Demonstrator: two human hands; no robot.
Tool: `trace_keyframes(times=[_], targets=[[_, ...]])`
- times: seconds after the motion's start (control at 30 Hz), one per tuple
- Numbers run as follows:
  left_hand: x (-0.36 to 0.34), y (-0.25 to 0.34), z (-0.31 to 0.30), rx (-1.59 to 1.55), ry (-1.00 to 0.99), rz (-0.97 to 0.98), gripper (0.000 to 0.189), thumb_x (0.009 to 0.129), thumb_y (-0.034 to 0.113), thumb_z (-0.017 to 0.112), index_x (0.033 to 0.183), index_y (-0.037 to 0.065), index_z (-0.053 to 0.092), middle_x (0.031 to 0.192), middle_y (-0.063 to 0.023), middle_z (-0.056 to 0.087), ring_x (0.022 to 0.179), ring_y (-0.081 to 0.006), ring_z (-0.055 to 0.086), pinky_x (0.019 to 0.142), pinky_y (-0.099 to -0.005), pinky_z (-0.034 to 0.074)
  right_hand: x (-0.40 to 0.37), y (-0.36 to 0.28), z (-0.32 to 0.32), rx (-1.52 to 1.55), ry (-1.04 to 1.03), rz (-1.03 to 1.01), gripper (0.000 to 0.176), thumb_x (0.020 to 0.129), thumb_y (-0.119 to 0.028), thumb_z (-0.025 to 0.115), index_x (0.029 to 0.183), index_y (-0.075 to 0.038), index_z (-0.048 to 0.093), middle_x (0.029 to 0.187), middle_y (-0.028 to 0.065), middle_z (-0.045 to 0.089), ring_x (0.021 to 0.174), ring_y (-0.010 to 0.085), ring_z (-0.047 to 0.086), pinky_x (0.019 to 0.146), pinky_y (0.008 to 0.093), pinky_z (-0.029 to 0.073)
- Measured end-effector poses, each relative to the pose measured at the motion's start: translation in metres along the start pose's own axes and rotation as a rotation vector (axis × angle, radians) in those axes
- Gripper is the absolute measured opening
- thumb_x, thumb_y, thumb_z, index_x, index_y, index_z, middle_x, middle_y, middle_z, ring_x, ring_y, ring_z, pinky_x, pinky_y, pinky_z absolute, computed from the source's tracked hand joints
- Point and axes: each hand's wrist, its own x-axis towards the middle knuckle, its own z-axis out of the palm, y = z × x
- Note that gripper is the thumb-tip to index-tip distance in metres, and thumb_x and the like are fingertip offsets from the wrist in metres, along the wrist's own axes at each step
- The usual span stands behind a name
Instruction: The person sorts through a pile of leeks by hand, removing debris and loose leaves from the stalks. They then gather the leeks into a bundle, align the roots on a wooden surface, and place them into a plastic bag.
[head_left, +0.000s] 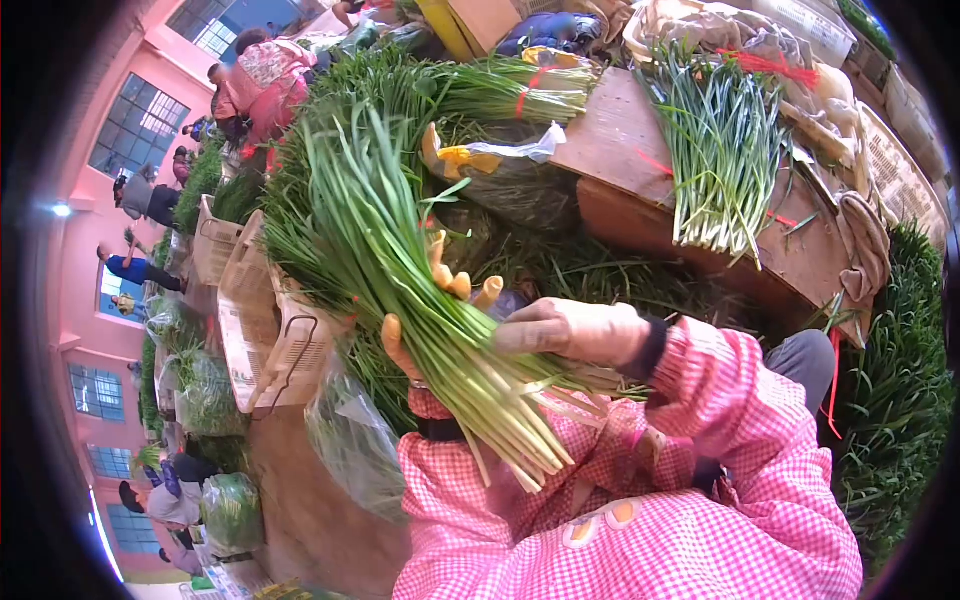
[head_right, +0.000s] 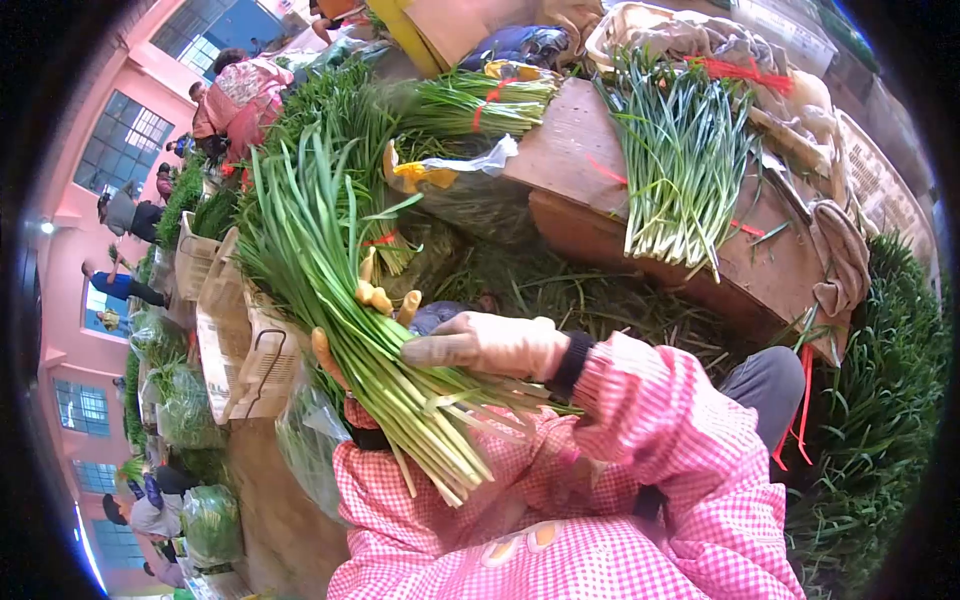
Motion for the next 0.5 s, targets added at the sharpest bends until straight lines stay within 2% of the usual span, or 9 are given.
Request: trace_keyframes(times=[0.03,0.07,0.13,0.2,0.27,0.3,0.4,0.47,0.5], targets=[[-0.003,0.003,0.000,0.028,0.015,0.037,0.089,0.086,0.038,0.056,0.142,-0.002,-0.001,0.120,-0.0149,0.048,0.117,-0.0285,0.048,0.107,-0.0562,0.023,-0.008,-0.008,-0.001,-0.263,0.069,-0.029,0.068,0.087,-0.057,0.045,0.117,0.003,0.055,0.110,0.0176,0.061,0.098,0.0213,0.059,0.087,0.0338,0.045],[-0.006,0.007,0.000,0.056,0.029,0.070,0.089,0.089,0.037,0.052,0.142,-0.003,-0.007,0.119,-0.0144,0.046,0.118,-0.0272,0.046,0.108,-0.0555,0.022,-0.018,-0.012,0.002,-0.288,0.182,-0.012,0.062,0.087,-0.049,0.053,0.118,0.004,0.053,0.110,0.0183,0.060,0.099,0.0247,0.059,0.089,0.0347,0.045],[-0.004,0.010,-0.003,-0.002,-0.010,0.082,0.089,0.089,0.037,0.052,0.142,-0.002,-0.008,0.120,-0.0148,0.046,0.120,-0.0266,0.045,0.109,-0.0539,0.022,-0.033,-0.011,0.014,-0.242,0.270,-0.130,0.050,0.081,-0.020,0.068,0.123,0.000,0.050,0.112,0.0174,0.058,0.100,0.0273,0.059,0.087,0.0358,0.047],[-0.004,0.012,-0.005,0.009,-0.032,0.101,0.089,0.089,0.036,0.053,0.142,-0.002,-0.008,0.119,-0.0151,0.046,0.119,-0.0262,0.046,0.109,-0.0528,0.023,-0.032,-0.006,0.022,-0.811,0.344,-0.464,0.046,0.076,-0.025,0.070,0.118,-0.011,0.056,0.107,0.0135,0.060,0.095,0.0303,0.060,0.082,0.0379,0.049],[-0.005,0.015,-0.008,0.094,-0.040,0.123,0.089,0.089,0.035,0.053,0.142,-0.002,-0.008,0.118,-0.0152,0.047,0.116,-0.0261,0.047,0.109,-0.0523,0.024,-0.029,-0.008,0.029,-1.277,0.355,-0.400,0.035,0.074,-0.023,0.066,0.107,-0.014,0.059,0.095,0.0063,0.062,0.085,0.0254,0.062,0.072,0.0372,0.050],[-0.007,0.012,0.002,0.070,0.131,0.152,0.088,0.089,0.034,0.054,0.141,-0.004,-0.006,0.115,-0.0150,0.049,0.107,-0.0254,0.050,0.107,-0.0495,0.028,-0.031,-0.007,0.031,-1.318,0.352,-0.417,0.033,0.073,-0.022,0.065,0.104,-0.014,0.060,0.092,0.0047,0.061,0.082,0.0241,0.061,0.070,0.0365,0.050],[-0.011,0.022,-0.013,0.097,0.103,0.144,0.085,0.085,0.032,0.057,0.143,-0.002,0.005,0.117,-0.0134,0.052,0.106,-0.0234,0.053,0.107,-0.0491,0.030,-0.041,-0.006,0.034,-1.391,0.303,-0.459,0.032,0.069,-0.020,0.062,0.101,-0.018,0.059,0.081,0.0004,0.061,0.071,0.0208,0.061,0.063,0.0349,0.048],[-0.014,0.032,-0.018,0.109,0.155,0.163,0.088,0.083,0.029,0.059,0.142,-0.003,0.004,0.102,-0.0113,0.056,0.094,-0.0211,0.055,0.097,-0.0380,0.042,-0.067,-0.019,0.035,-1.408,0.202,-0.319,0.026,0.070,-0.020,0.064,0.096,-0.017,0.062,0.079,0.0004,0.061,0.069,0.0218,0.060,0.062,0.0351,0.047],[-0.013,0.034,-0.016,0.083,0.136,0.195,0.087,0.083,0.029,0.059,0.142,-0.003,0.004,0.101,-0.0108,0.057,0.094,-0.0211,0.056,0.097,-0.0380,0.042,-0.080,-0.010,0.029,-1.291,0.251,-0.325,0.022,0.070,-0.019,0.065,0.092,-0.016,0.063,0.078,0.0011,0.060,0.069,0.0223,0.060,0.062,0.0351,0.047]])
